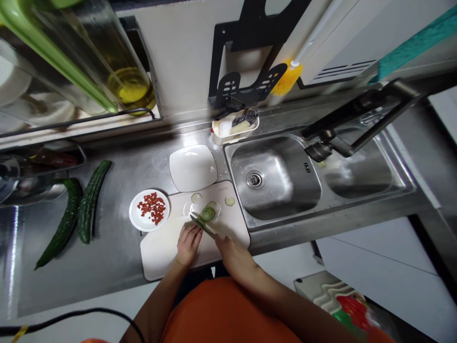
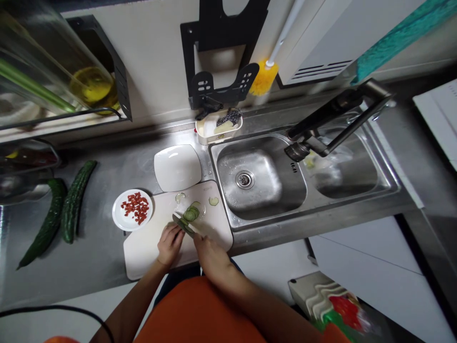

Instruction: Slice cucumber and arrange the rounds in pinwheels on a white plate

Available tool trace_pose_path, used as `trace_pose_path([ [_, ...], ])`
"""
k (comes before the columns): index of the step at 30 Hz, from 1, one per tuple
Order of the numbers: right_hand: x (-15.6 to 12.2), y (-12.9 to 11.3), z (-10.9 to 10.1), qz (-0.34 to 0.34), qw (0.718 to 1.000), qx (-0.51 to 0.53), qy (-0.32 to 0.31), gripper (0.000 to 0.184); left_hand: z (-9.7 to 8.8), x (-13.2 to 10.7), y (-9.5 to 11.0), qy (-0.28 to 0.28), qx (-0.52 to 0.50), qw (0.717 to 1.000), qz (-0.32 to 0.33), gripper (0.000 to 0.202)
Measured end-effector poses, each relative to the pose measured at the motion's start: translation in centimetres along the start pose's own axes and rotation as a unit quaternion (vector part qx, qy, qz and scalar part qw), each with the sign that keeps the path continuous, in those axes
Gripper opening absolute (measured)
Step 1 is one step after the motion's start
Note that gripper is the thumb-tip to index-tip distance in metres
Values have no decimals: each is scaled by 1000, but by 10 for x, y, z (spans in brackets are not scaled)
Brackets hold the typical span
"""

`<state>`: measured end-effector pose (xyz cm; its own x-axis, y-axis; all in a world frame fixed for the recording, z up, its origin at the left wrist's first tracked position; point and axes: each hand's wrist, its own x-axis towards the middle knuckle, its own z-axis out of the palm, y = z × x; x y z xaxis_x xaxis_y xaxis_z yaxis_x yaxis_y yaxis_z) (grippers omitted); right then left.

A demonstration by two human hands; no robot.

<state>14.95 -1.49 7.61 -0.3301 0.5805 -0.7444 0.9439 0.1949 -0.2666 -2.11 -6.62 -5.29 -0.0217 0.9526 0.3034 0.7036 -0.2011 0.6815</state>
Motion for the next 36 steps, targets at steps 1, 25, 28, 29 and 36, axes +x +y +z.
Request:
trace_pose_path([
  [1, 1, 0, 0, -2, 1000, 0, 1, 42, 0, 0, 0, -3, -2, 1000, -1, 21],
  [25, 20, -5, 9, -5, 999, 0, 41, 38, 1, -1, -2, -8, -10, 1000, -1, 22],
  [28, 26, -4, 14, -3, 999, -1, 43, 39, 1, -1, -1, -11, -14, 1000, -4, 23],
  [29, 27, -4, 15, -7, 999, -1, 44, 39, 1, -1, -1, -10, -15, 1000, -3, 23],
  [36, 33, -2, 22, -33, 997, -12, 71, 41, 0, 1, 0, -5, -13, 1000, -6, 25],
])
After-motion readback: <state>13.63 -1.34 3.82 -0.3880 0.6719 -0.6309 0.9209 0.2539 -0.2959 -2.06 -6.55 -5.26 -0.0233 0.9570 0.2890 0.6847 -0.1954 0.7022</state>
